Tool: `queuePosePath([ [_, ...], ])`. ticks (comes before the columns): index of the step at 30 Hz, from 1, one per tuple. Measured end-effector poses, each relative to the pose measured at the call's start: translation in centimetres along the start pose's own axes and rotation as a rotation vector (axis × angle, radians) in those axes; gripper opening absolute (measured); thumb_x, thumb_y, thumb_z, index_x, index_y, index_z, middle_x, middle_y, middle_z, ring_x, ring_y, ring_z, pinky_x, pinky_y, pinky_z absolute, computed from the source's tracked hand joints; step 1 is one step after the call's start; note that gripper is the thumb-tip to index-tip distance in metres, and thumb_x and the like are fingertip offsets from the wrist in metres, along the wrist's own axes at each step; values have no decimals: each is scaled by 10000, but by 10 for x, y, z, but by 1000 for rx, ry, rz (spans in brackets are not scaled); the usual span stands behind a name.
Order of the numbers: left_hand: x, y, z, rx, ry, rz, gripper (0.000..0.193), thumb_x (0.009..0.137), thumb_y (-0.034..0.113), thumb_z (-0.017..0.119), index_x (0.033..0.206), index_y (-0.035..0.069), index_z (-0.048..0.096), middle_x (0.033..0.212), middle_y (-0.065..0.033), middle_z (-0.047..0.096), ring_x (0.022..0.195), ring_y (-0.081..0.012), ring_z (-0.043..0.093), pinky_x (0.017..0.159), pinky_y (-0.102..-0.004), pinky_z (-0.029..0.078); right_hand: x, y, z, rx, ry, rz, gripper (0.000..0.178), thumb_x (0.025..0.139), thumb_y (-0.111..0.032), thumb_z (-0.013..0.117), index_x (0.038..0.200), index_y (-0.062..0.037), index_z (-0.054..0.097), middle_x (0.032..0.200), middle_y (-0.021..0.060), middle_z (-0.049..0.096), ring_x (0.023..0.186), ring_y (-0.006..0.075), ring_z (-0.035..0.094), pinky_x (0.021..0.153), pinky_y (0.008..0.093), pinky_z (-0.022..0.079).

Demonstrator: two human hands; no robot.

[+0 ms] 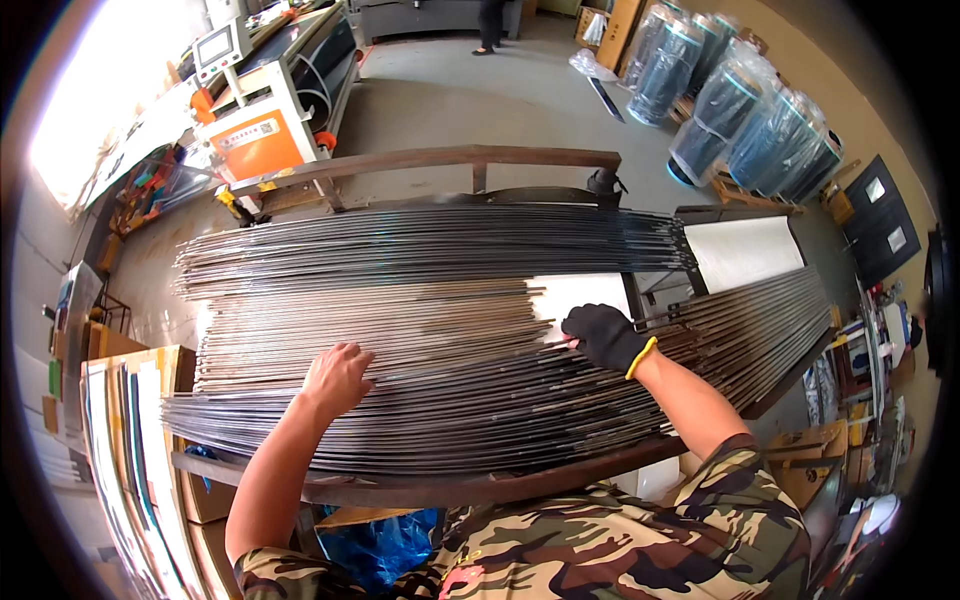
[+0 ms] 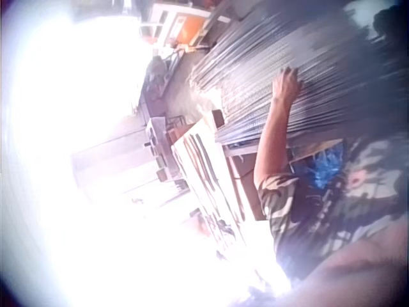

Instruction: The person organizes long metal rods on a large workbench in a workshop. They pick up bundles of rods, separate them, and align them into neat rows. The person also handles a white sheet and a blue plastic sheet, placing them on the table to assist with the arrangement of the metal pieces.

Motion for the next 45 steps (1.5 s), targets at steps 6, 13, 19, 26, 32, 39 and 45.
queuePosePath([
  [6, -20, 12, 26, -45, -94, 37, 173, 886, 229, 661, 913, 68, 719, 1022, -137, 635, 948, -318, 653, 818, -439, 535, -30, -5, 15, 303, -160, 142, 112, 774, -147, 744, 848, -72, 706, 871, 107, 672, 849, 289, 655, 773, 395, 518],
  [13, -28, 6, 33, -46, -70, 45, 165, 882, 225, 675, 974, 103, 735, 939, -84, 687, 914, -285, 662, 794, -407, 549, -12, 29, 21, 112, -149, 302, 141, 839, -171, 655, 932, -65, 666, 947, 131, 663, 903, 326, 649, 793, 419, 515],
  [19, -29, 9, 54, 138, -317, -21, 162, 897, 189, 598, 882, 117, 743, 956, -115, 688, 932, -282, 673, 767, -429, 571, -3, 27, 55, 25, -239, 243, 268, 898, -315, 616, 858, -57, 675, 906, 198, 646, 880, 389, 615, 778, 489, 486],
  [26, -21, -1, 36, -75, 12, -53, 241, 918, 146, 491, 846, 49, 699, 921, -151, 693, 866, -355, 688, 745, -454, 568, -5, 26, 52, 181, -199, 262, 122, 779, -182, 713, 839, -76, 705, 881, 139, 636, 897, 334, 612, 798, 441, 492],
  [32, -17, -12, 36, -64, 49, -99, 160, 891, 124, 539, 895, 70, 690, 950, -130, 674, 914, -333, 670, 784, -434, 549, -1, 18, 43, 177, -120, 181, 141, 739, -173, 737, 832, -74, 697, 854, 133, 639, 863, 326, 611, 779, 430, 495],
  [39, -13, 6, 41, 306, -66, 127, 211, 859, 162, 578, 722, 129, 735, 817, -62, 718, 811, -235, 699, 686, -379, 549, 5, -19, 49, -297, -162, -99, 99, 784, -181, 609, 758, -105, 669, 723, 93, 655, 721, 288, 648, 652, 425, 508],
  [45, -9, 9, 33, 257, -127, 101, 212, 866, 168, 575, 735, 117, 735, 813, -62, 725, 815, -246, 703, 717, -382, 559, 10, -32, 54, -390, -244, -130, 103, 810, -157, 587, 820, -89, 663, 750, 103, 675, 707, 278, 677, 633, 420, 512],
])
Point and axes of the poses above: each hand's wrist, its own x-axis towards the middle knuckle, its own z-axis out of the palm, y = z × x, the point moved 8 cm from there along x, towards the middle knuckle
